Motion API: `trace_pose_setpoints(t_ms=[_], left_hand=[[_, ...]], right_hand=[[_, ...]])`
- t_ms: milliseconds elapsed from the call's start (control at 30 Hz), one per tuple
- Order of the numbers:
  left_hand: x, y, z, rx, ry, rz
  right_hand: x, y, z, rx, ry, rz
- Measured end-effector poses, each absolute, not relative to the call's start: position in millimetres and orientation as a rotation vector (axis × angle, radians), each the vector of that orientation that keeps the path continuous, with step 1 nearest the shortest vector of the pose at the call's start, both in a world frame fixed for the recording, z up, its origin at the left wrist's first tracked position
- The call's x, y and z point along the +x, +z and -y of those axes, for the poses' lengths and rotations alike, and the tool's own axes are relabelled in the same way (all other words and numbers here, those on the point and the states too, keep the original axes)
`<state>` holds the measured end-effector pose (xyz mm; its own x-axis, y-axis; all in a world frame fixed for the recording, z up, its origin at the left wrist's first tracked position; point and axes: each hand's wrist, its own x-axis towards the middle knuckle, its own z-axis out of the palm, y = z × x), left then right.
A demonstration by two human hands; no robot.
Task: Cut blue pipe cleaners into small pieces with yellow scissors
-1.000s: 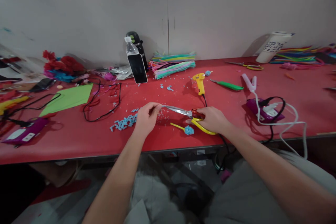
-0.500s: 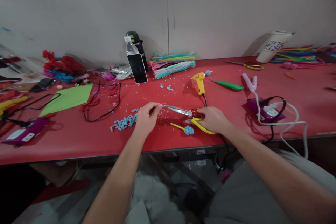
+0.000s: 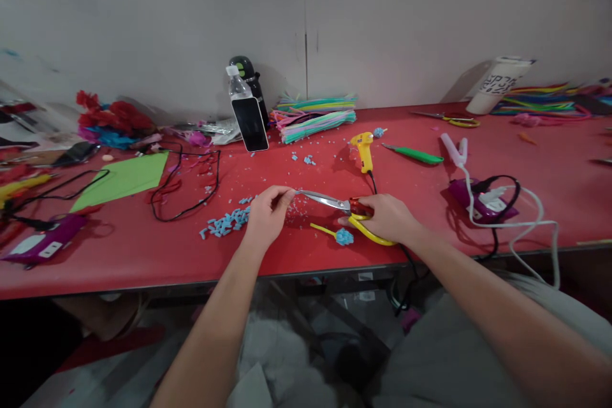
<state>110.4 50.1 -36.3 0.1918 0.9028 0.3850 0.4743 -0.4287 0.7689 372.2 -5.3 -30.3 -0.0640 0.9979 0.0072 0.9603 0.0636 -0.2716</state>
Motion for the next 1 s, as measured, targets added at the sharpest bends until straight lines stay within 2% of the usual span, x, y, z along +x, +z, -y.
trace_pose_setpoints(t_ms=[1000], left_hand=[[114.0, -32.3, -49.6, 1.953, 1.141, -1.288]], right_hand=[[372.9, -33.9, 4.6, -2.016, 0.278, 2.124]])
